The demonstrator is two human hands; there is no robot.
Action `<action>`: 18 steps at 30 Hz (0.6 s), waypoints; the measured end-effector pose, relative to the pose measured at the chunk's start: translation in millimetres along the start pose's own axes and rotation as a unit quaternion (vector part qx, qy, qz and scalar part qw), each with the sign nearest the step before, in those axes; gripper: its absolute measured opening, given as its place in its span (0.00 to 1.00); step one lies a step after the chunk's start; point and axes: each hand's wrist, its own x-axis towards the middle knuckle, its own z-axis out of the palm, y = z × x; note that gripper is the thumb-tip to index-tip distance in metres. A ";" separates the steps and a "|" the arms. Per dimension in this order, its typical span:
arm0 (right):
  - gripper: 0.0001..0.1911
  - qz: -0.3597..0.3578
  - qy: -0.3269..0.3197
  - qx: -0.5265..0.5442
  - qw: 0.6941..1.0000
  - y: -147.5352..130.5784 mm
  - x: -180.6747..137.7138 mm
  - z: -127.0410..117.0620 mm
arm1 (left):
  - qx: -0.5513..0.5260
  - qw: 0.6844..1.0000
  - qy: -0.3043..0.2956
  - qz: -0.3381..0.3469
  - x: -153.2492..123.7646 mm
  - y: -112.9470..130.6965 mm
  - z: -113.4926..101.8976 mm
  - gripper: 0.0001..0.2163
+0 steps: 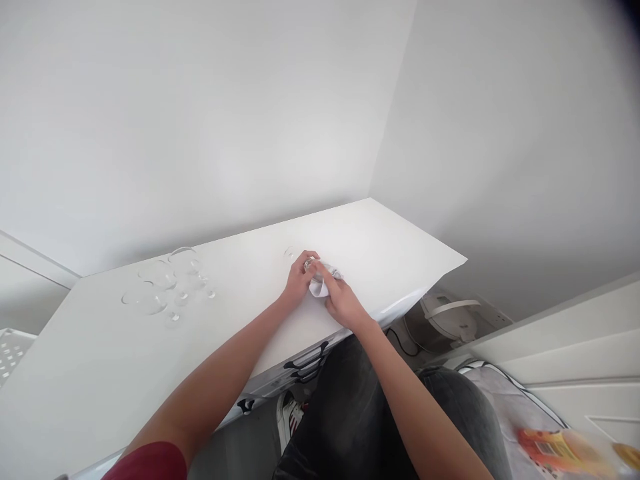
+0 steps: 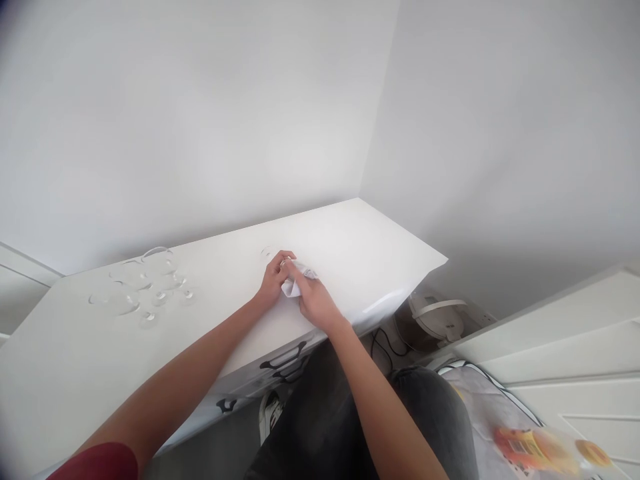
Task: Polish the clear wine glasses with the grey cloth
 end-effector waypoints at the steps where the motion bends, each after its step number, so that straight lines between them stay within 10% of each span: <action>1: 0.38 0.024 0.038 0.057 0.997 2.0 2.0 2.1 | 0.001 1.000 -0.010 0.012 -0.4 -0.8 0.0 0.19; 7: 0.40 0.221 0.198 0.432 0.852 11.5 11.9 4.7 | 0.004 0.992 -0.086 0.097 -0.7 -2.7 0.6 0.23; 13: 0.37 0.080 0.092 0.101 0.987 5.1 2.0 -4.2 | 0.004 0.999 0.035 0.007 2.0 2.1 3.1 0.23; 18: 0.31 0.096 0.201 0.152 0.963 11.6 6.5 -4.6 | -0.017 0.999 -0.034 -0.008 -0.7 -1.0 7.1 0.24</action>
